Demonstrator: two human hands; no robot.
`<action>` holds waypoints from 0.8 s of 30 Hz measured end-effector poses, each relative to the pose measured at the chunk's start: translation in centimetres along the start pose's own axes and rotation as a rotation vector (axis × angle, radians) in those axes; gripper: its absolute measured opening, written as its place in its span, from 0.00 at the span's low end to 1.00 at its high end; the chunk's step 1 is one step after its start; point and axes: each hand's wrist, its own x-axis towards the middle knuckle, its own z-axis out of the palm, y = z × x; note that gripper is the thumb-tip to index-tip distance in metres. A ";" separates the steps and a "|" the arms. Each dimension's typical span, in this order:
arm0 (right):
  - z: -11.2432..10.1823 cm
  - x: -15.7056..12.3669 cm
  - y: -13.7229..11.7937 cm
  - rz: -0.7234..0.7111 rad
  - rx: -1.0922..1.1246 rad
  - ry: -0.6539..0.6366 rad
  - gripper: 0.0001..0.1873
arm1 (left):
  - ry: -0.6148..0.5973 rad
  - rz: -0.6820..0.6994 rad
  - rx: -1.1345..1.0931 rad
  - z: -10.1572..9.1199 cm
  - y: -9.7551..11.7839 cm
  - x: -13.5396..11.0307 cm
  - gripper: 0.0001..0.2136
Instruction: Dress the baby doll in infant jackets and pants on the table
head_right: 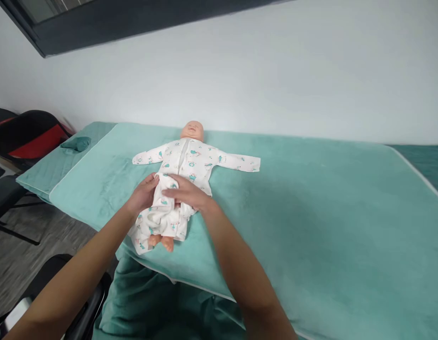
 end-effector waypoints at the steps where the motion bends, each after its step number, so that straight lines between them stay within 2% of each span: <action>1: 0.1 -0.1 -0.3 0.009 -0.078 -0.065 0.30 | 0.011 -0.016 -0.004 0.1 0.0 0.2 0.18; 3: 0.2 -0.3 -0.6 0.013 -0.186 -0.165 0.31 | 0.001 -0.069 0.028 0.1 0.1 0.3 0.19; 5: 0.0 -0.3 -0.5 -0.007 -0.218 -0.182 0.25 | -0.010 -0.099 0.083 -0.3 0.3 0.2 0.21; 7: -0.4 -0.2 -0.1 -0.040 -0.150 -0.103 0.17 | -0.031 -0.124 0.161 -0.9 0.6 -0.2 0.22; 9: -0.8 0.0 0.4 -0.051 -0.012 0.024 0.13 | -0.123 -0.186 0.265 -1.5 0.9 -0.8 0.23; 11: -0.8 0.1 0.8 -0.027 0.105 0.103 0.13 | -0.275 -0.264 0.366 -2.1 1.2 -1.3 0.22; 13: -0.6 0.2 0.8 -0.024 0.138 0.125 0.14 | -0.347 -0.282 0.380 -2.3 1.2 -1.4 0.19; 14: -0.4 0.3 0.8 -0.031 0.134 0.117 0.14 | -0.329 -0.257 0.336 -2.2 1.1 -1.4 0.19; 18: 0.3 0.0 0.6 -0.043 0.111 0.007 0.15 | -0.135 -0.116 0.084 -1.7 0.5 -1.0 0.20; 24: -0.5 -0.7 0.2 -0.065 0.000 -0.080 0.21 | -0.175 -0.172 0.059 -1.7 0.5 -0.4 0.19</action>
